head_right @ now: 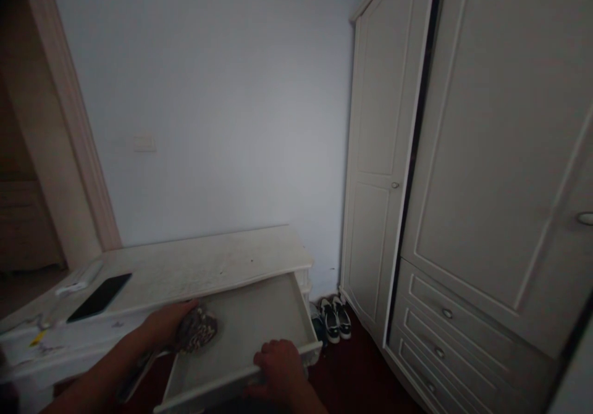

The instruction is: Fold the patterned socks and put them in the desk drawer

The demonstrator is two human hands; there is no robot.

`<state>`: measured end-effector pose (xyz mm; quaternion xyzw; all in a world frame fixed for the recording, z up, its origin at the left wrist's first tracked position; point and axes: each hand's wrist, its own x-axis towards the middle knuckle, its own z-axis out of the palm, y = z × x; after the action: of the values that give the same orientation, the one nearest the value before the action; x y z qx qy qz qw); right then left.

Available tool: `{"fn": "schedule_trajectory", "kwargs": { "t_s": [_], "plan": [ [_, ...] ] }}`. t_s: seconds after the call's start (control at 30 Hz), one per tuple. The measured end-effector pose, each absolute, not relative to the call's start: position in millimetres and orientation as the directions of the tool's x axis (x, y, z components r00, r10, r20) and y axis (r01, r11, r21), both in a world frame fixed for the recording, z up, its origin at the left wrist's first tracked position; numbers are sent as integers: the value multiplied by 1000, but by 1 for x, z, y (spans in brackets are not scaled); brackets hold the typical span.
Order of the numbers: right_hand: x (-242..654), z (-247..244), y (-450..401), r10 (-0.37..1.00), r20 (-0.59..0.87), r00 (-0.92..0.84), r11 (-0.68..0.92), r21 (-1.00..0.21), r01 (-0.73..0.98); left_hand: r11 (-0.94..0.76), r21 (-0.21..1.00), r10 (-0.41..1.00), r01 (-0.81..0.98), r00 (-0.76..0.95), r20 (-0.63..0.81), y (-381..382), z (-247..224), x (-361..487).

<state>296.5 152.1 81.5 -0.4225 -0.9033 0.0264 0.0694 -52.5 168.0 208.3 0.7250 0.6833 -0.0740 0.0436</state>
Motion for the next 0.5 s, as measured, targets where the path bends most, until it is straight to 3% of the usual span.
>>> {"fn": "schedule_trajectory", "kwargs": {
  "t_s": [0.33, 0.5],
  "plan": [
    [298, 89, 148, 768, 99, -633, 640, -119, 759, -41, -21, 988, 999, 38, -149, 164, 209, -46],
    [299, 89, 147, 762, 121, -636, 647, -133, 751, -73, 43, 990, 996, 77, -118, 159, 214, -43]
  ]
}}
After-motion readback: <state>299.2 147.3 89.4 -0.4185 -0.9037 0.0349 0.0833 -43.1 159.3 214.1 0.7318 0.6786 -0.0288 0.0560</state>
